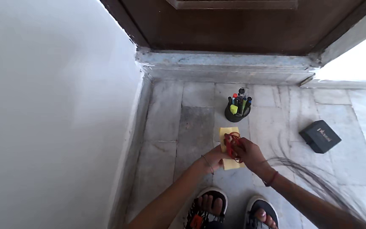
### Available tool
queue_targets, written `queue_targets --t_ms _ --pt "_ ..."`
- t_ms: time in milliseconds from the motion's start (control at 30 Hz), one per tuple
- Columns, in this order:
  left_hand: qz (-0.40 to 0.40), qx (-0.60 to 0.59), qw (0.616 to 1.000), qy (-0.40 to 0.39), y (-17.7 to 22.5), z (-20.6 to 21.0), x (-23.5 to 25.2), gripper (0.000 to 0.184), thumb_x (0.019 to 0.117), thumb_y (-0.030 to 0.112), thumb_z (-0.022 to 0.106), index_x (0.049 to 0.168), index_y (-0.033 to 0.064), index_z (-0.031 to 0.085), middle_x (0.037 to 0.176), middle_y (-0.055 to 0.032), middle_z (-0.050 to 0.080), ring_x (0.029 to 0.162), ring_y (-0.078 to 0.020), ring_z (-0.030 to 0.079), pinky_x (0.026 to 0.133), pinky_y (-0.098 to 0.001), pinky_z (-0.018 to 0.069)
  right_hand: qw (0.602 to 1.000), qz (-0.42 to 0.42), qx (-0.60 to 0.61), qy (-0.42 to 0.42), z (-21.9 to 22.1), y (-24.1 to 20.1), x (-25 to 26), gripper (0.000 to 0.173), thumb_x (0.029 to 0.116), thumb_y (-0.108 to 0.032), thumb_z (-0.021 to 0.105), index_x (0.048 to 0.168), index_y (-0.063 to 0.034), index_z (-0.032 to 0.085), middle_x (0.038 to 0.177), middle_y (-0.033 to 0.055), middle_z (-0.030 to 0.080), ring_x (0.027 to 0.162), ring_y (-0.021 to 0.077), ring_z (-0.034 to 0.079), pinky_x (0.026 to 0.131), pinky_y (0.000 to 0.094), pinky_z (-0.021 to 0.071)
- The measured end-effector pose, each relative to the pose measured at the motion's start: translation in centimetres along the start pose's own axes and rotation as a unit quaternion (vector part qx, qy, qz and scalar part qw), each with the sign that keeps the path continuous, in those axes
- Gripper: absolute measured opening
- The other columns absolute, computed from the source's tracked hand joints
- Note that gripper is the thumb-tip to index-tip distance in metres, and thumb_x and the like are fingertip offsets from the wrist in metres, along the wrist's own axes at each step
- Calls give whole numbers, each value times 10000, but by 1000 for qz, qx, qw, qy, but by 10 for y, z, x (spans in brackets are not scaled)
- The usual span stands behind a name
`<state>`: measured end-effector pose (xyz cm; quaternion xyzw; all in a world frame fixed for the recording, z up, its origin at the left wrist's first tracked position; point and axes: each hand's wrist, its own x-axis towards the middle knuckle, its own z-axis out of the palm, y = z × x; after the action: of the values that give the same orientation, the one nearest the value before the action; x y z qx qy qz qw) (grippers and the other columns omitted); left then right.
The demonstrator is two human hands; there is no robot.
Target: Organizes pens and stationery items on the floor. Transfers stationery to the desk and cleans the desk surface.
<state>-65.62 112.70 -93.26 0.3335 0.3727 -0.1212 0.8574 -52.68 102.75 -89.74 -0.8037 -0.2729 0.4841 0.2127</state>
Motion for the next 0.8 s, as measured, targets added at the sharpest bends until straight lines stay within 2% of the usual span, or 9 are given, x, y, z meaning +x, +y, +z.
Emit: queue_targets --t_ms 100,167,200,233,300,400,600,733,800 --pt "42 -42 988 -140 -10 -12 -2 399 899 -42 538 1268 82 452 1080 -27 683 995 -174 702 875 -382 600 995 -2 -90 34 10 -8 -6 311 1070 -122 500 1284 88 580 1275 264 601 1094 375 655 965 489 517" --pt "75 -69 972 -210 -17 -18 1 556 831 260 801 1271 142 482 1140 7 713 1063 -174 711 903 -391 607 988 4 -149 35 13 -15 -11 308 1076 -108 465 1314 67 551 1329 254 567 1075 372 673 929 474 544" --pt "81 -76 973 -202 -18 -16 2 625 816 391 852 1270 141 504 1135 7 717 1060 -167 713 901 -378 609 983 1 -180 32 15 -17 -13 302 1074 -100 466 1318 61 544 1333 251 560 1067 367 680 914 462 555" --pt "81 -81 980 -165 -16 -11 0 558 884 392 790 1269 113 496 1107 -2 713 1033 -153 714 899 -357 606 978 -8 -206 25 15 -19 -14 302 1070 -100 477 1320 59 539 1327 248 558 1081 363 676 916 451 556" --pt "64 -107 992 -29 -8 9 -3 199 1061 175 512 1220 55 515 978 -28 692 904 -121 704 849 -314 597 973 -30 -229 -20 11 -22 -13 346 1070 -146 488 1343 64 524 1329 241 543 1197 365 610 987 442 515" --pt "53 -100 987 118 0 18 5 154 1066 104 520 1180 11 567 890 -56 656 791 -117 669 769 -288 584 987 -73 -110 -95 -5 -16 -4 470 1043 -280 583 1351 73 536 1348 258 524 1216 366 564 1036 469 464" --pt "76 14 981 181 4 7 12 261 990 80 663 1217 -31 599 1003 -115 677 879 -155 666 826 -328 572 987 -82 96 -100 -41 5 -5 456 986 -192 678 1406 -48 574 1458 184 500 1207 286 616 980 419 539" --pt "116 150 969 160 15 -6 11 259 963 28 684 1188 -76 609 1016 -148 681 906 -147 666 858 -312 562 996 -43 78 20 -79 34 4 390 970 -140 701 1329 -16 608 1395 193 575 1160 331 640 960 481 541" --pt "156 337 922 113 21 -13 8 370 944 41 711 1278 -76 603 1230 -179 665 1056 -214 680 960 -372 552 990 29 20 140 -102 66 16 495 938 -167 759 1359 18 576 1392 302 539 1193 464 588 980 590 492"
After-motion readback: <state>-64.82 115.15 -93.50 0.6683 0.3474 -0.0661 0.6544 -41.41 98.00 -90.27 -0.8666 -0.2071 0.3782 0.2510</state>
